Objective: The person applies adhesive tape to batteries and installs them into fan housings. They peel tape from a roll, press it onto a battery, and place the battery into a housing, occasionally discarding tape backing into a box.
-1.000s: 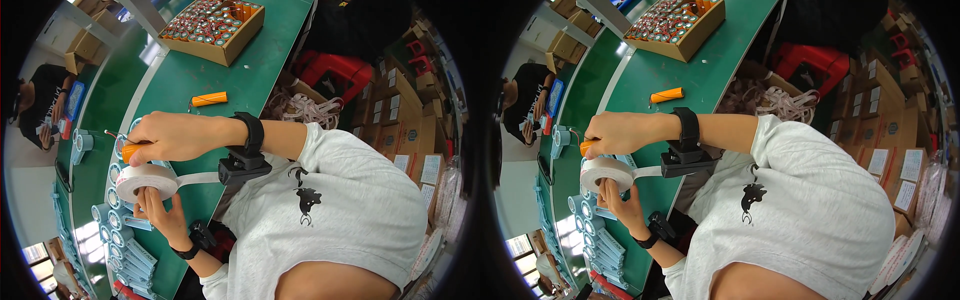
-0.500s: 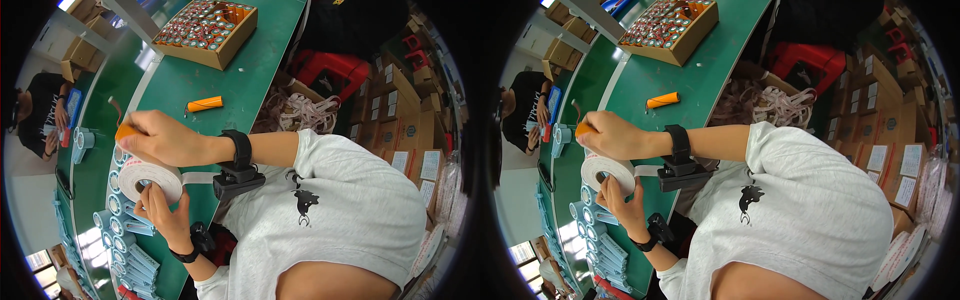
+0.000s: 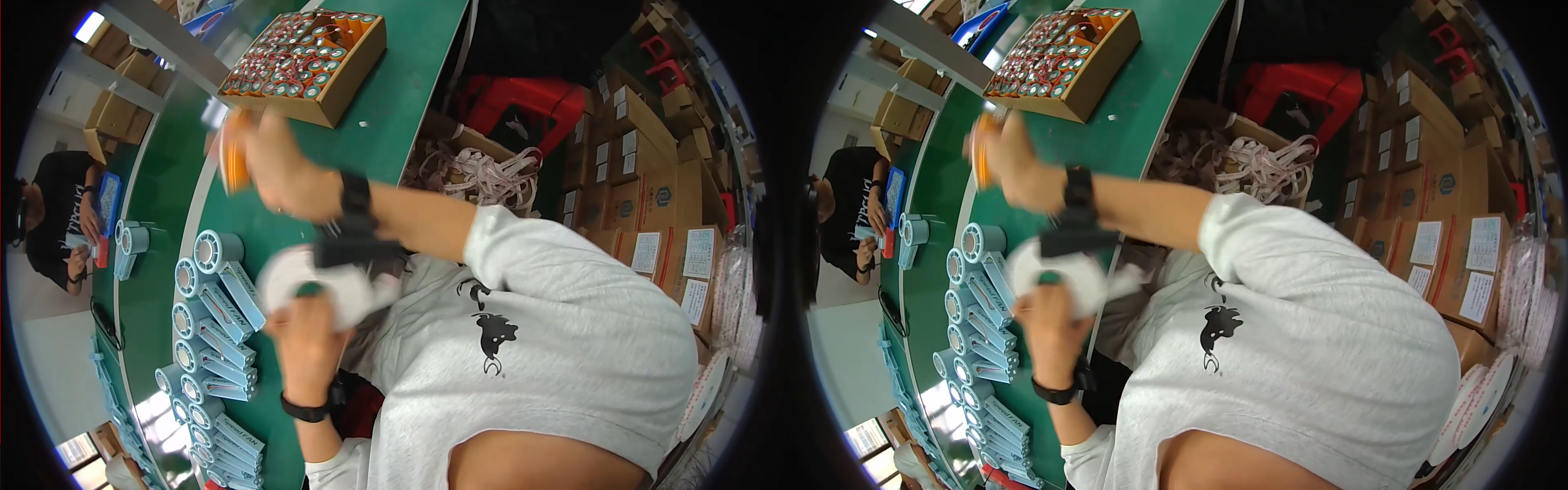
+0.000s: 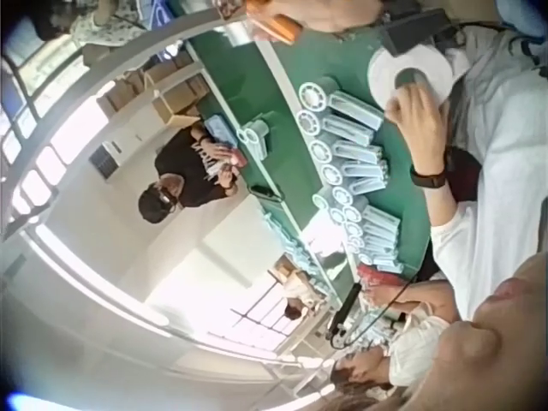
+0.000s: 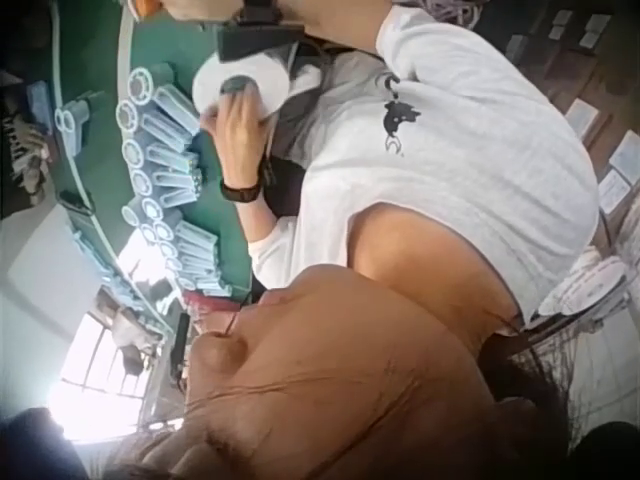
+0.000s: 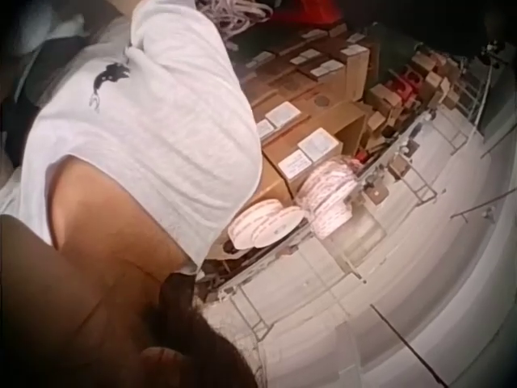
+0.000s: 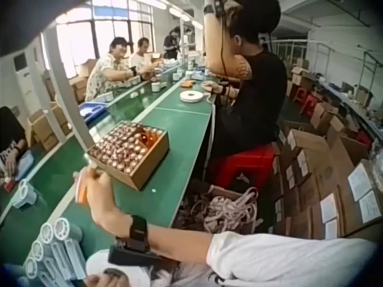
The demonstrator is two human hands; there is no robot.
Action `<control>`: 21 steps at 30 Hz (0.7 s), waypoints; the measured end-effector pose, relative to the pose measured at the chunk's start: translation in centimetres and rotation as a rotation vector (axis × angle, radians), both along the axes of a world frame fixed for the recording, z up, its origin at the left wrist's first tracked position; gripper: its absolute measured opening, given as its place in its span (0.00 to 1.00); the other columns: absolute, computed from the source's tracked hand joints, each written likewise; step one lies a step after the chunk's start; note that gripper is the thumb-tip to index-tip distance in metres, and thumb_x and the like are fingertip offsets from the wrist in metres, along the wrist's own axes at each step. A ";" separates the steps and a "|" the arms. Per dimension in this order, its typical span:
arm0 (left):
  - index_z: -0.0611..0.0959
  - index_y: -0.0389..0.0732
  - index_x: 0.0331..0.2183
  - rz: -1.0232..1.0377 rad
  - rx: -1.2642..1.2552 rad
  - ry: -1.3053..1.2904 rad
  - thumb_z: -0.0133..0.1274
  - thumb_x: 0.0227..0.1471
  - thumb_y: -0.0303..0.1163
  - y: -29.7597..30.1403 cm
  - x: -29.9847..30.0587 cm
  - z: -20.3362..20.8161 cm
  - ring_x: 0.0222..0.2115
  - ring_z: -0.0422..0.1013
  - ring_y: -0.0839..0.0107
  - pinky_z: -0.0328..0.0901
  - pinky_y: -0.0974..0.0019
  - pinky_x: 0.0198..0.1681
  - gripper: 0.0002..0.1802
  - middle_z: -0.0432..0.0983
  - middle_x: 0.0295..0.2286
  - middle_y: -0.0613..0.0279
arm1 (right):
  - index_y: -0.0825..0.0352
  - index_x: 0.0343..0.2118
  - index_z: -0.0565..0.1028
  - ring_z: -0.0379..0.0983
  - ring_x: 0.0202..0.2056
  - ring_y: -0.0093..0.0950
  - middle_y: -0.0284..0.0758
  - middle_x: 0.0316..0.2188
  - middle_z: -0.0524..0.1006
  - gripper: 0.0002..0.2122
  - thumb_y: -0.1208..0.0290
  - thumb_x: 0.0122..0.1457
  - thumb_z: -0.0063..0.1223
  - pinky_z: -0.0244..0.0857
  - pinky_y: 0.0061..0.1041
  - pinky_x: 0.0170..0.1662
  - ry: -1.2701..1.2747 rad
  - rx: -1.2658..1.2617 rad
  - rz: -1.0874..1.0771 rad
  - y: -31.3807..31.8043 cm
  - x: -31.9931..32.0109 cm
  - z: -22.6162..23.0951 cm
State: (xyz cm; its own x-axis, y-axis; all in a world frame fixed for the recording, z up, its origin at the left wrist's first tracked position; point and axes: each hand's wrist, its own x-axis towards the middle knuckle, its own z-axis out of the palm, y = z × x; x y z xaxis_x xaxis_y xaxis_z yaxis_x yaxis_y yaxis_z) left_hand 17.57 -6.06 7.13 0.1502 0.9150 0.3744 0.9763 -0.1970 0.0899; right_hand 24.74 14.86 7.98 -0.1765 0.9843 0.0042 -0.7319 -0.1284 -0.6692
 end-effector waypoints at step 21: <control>0.66 0.36 0.51 0.255 -0.225 0.312 0.58 0.36 0.24 24.8 -29.4 4.1 0.50 0.62 0.56 0.59 0.63 0.49 0.36 0.67 0.46 0.47 | 0.67 0.48 0.57 0.66 0.48 0.43 0.58 0.47 0.65 0.19 0.69 0.57 0.46 0.60 0.38 0.51 -0.291 0.435 0.183 2.1 19.9 -1.6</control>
State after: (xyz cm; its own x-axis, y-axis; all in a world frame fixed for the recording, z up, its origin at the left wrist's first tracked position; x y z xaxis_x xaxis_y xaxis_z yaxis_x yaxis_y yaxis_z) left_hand -11.79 18.77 11.21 -0.0165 0.9907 0.1353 0.9781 0.0441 -0.2032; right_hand 44.61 16.97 6.41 -0.3988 0.8560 0.3289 -0.5009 0.0971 -0.8600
